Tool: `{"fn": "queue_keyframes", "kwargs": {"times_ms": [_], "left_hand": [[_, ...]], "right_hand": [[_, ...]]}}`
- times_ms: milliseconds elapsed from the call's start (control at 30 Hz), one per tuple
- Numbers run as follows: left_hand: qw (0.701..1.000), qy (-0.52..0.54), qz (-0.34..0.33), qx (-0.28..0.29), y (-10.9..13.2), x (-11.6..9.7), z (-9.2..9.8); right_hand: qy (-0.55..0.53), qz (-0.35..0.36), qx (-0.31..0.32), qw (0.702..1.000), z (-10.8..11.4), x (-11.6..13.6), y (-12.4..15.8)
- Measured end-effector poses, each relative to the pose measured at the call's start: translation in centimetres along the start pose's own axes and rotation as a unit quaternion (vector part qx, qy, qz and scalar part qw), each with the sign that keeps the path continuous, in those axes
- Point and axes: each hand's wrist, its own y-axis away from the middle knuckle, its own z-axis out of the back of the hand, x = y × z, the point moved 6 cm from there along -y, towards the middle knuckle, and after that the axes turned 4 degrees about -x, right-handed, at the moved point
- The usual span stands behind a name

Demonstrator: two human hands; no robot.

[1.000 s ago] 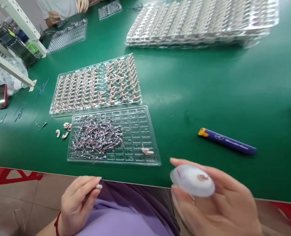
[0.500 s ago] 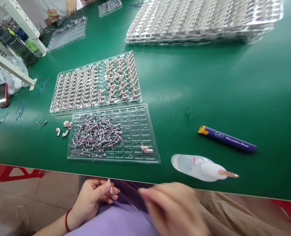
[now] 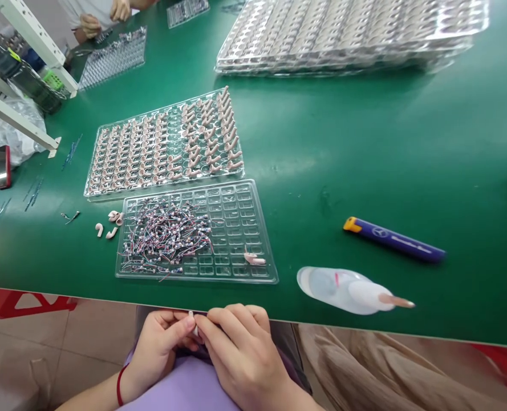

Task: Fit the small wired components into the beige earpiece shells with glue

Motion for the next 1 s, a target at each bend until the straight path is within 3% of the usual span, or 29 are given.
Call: {"fn": "queue_keyframes", "kwargs": {"times_ms": [567,767,833,900,933,1000], "left_hand": [[0.997,0.072,0.006,-0.036,-0.4,0.3,-0.7],[0.999,-0.018,0.010,0.027,1.0,-1.6,0.1],[0.995,-0.080,-0.043,0.038,1.7,-3.9,0.5],[0.971,-0.164,-0.169,0.031,2.1,-7.4,0.7],[0.943,-0.216,-0.253,0.027,2.2,-9.5,0.7],[0.851,-0.315,-0.420,0.015,2.1,-13.8,0.2]], "right_hand": [[-0.014,-0.010,-0.008,1.000,-0.1,0.1,-0.6],[-0.065,0.032,0.025,0.997,1.1,-0.2,-2.0],[-0.037,0.051,0.004,0.998,1.8,-0.8,-2.6],[0.049,0.065,-0.029,0.996,2.1,-1.5,-3.2],[0.086,0.072,-0.036,0.993,2.0,-1.8,-3.4],[0.119,0.085,-0.034,0.989,1.4,-2.2,-3.7]]}}
